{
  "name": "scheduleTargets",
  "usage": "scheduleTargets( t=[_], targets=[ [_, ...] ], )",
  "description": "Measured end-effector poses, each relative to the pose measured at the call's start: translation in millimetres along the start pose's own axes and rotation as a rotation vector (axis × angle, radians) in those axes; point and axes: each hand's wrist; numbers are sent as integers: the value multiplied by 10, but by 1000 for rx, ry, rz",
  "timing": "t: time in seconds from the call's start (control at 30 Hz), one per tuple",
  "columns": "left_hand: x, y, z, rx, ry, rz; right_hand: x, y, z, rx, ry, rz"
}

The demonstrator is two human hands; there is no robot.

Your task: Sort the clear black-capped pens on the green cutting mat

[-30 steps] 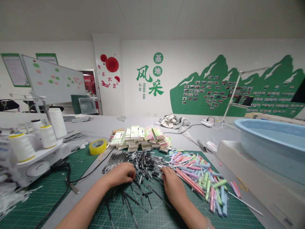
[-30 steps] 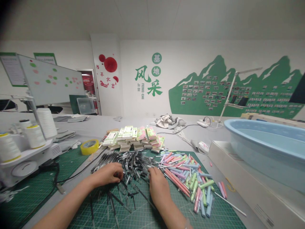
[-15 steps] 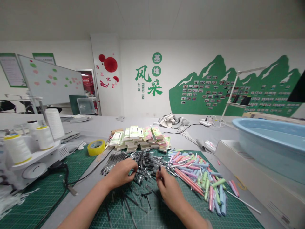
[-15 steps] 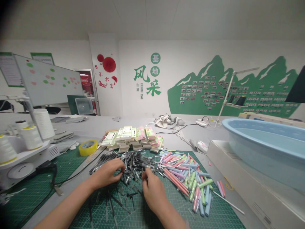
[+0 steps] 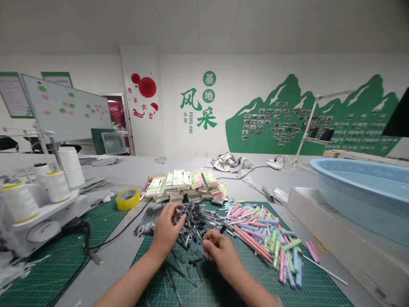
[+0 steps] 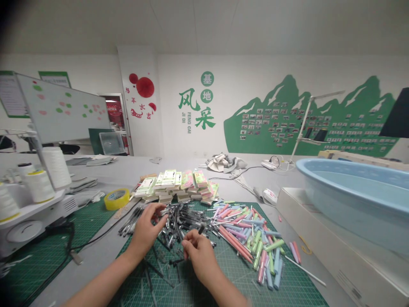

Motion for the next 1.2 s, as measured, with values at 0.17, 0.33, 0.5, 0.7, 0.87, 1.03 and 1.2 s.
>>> scheduleTargets(
  t=[0.17, 0.33, 0.5, 0.7, 0.87, 1.03, 1.2],
  targets=[
    [45, 41, -167, 700, -499, 478, 0, -32, -13, 32, -18, 11],
    [48, 41, -195, 861, -445, 529, -10, 34, 4, 68, 68, 64],
    [-59, -77, -88, 1044, -186, 565, 15, 53, 80, 358, 175, 144],
    [-75, -9, -6, 1160, -102, 544, 71, -19, 126, 845, 168, 137],
    [-64, 57, -7, 1146, -116, 539, 68, -30, 126, 965, 166, 156],
    [-57, 57, -24, 1118, -138, 533, 80, -39, 113, 987, 162, 172],
    [-46, 66, -30, 1093, -144, 534, 89, -40, 106, 1006, 161, 174]
  ],
)
Point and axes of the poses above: each hand's wrist, its own x-axis away from the middle knuckle, its own z-axis out of the back of the hand, y = z × x, and after that the axes turned 12 degrees about -x, right-handed
